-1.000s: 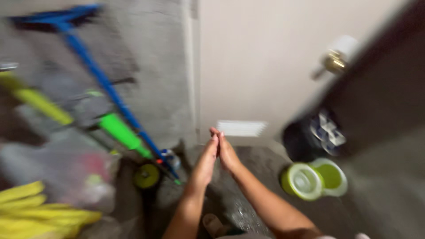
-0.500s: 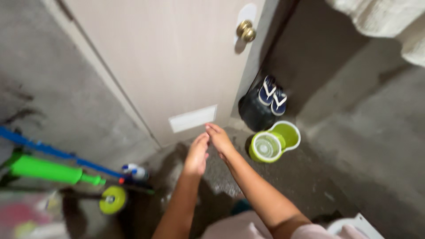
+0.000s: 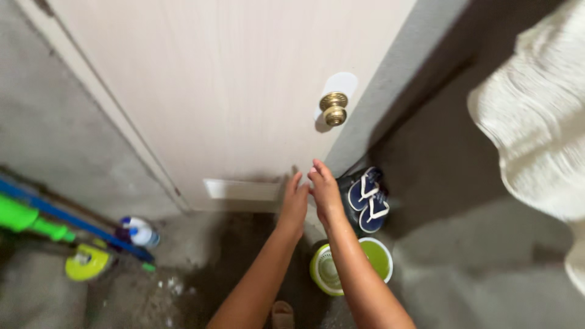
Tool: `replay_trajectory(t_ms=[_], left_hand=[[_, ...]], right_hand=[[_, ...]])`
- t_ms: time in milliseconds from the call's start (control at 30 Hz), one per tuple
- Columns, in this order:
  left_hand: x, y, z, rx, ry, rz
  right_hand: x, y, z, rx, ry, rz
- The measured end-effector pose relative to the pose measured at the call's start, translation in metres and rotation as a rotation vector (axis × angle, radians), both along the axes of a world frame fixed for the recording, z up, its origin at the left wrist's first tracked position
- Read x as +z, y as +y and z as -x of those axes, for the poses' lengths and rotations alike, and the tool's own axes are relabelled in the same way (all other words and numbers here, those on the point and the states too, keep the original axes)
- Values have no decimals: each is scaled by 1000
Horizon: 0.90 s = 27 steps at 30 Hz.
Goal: The person rinses a mop bucket and spin basket under a tap, fills a green pail with water, then carries the mop and bucket out. They later reposition a clothes drying rack with hangers and carry a laundry basket across the bedroom.
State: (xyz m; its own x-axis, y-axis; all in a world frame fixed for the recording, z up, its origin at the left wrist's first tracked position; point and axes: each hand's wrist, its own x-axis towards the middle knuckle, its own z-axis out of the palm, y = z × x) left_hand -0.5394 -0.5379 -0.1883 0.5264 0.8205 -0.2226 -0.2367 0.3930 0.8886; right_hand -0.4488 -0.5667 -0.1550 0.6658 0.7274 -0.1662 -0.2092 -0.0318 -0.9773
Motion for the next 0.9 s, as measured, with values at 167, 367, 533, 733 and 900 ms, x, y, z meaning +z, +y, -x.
replay_trajectory(t_ms=[167,367,533,733,900], left_hand=[[16,13,-19,51,-55,83],[-17,43,35,350,3,-43],[-53,55,175,688,-43,-46],[-43,-32,367,1193,-15,-31],[-38,-171,466,1550,37,-58]], right_hand=[[-8,0,-10,165,109,-76],[-26,49,50,410,171,-85],[-36,90,171,971,153,-27],[-46,78,368,1579,90,76],[-53,-23,501,1936,-14,58]])
